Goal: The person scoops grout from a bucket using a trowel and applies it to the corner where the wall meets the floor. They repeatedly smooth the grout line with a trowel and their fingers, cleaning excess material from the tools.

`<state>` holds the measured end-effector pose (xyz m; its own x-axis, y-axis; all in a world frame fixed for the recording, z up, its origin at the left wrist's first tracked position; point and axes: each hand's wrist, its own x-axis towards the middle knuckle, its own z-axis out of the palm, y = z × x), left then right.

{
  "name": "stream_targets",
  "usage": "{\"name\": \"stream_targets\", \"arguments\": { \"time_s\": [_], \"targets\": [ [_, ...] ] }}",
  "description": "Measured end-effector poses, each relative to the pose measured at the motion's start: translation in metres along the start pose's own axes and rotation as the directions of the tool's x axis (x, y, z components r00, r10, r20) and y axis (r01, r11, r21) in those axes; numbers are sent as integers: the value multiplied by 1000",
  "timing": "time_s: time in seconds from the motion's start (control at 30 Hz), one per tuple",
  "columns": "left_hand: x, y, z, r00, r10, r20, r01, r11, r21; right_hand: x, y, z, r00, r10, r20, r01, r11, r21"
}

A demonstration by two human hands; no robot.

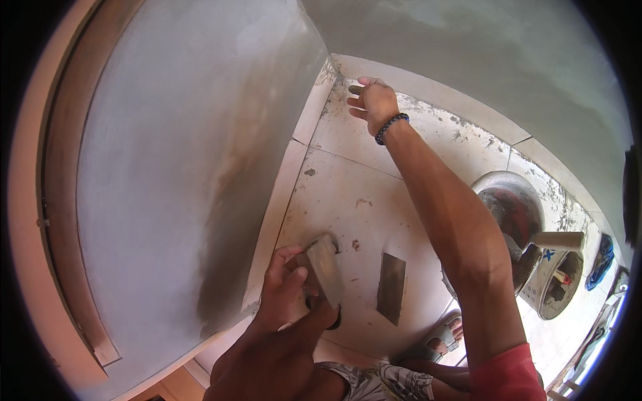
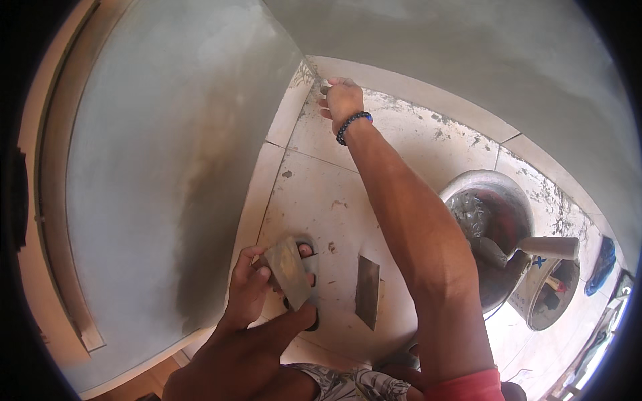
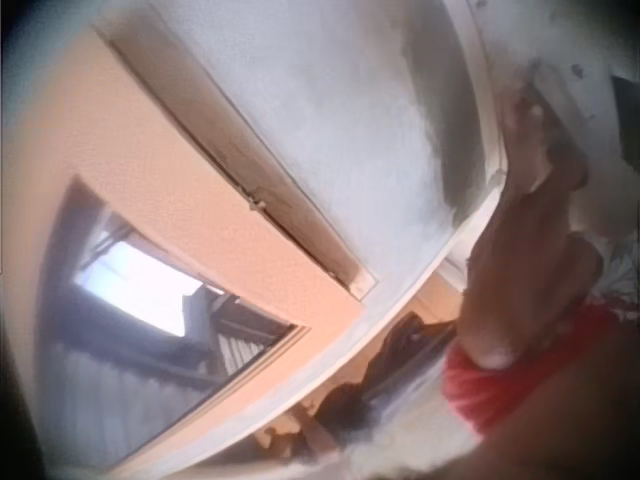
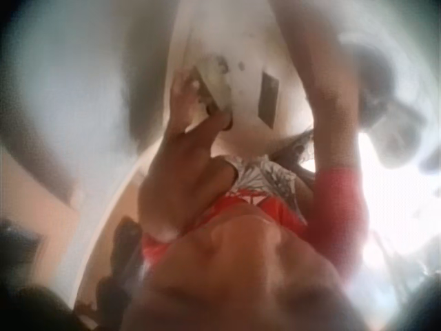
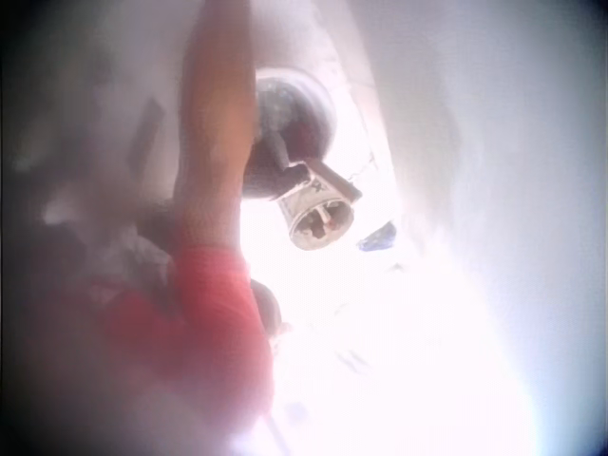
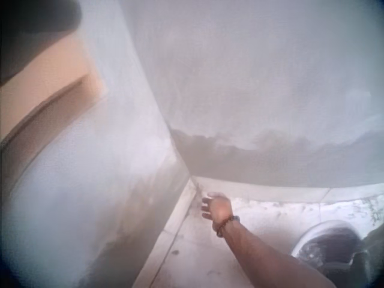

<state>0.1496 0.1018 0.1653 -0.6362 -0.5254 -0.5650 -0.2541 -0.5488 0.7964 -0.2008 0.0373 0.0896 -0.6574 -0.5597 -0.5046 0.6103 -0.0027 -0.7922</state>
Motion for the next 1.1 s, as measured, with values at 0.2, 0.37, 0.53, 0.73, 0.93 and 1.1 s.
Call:
{"name": "stream_targets", "arguments": {
  "time_s": [0.2, 0.37, 0.53, 0.73, 0.93, 1.1],
  "targets": [
    [-13, 2, -6, 992, -100, -72, 94, 992, -79, 52, 32, 23, 999, 39, -5, -34, 918, 396],
    [-19, -2, -20, 984, -141, -109, 127, 984, -122, 82, 40, 22, 998, 34, -45, -11, 900, 436],
    [-23, -3, -28, 980, -159, -121, 137, 975, -174, 95, 44, 23, 998, 23, -62, 4, 911, 413],
    [-17, -2, -34, 981, -181, -75, 170, 977, -130, 93, 45, 25, 998, 3, -64, 17, 952, 306],
    [-12, 2, -30, 964, -249, -89, 228, 953, -198, 98, 51, 29, 993, -71, -91, 90, 970, 228],
    [-11, 1, -34, 969, -233, -75, 212, 952, -223, 100, 53, 33, 991, -99, -87, 114, 975, 191]
  ]
}}
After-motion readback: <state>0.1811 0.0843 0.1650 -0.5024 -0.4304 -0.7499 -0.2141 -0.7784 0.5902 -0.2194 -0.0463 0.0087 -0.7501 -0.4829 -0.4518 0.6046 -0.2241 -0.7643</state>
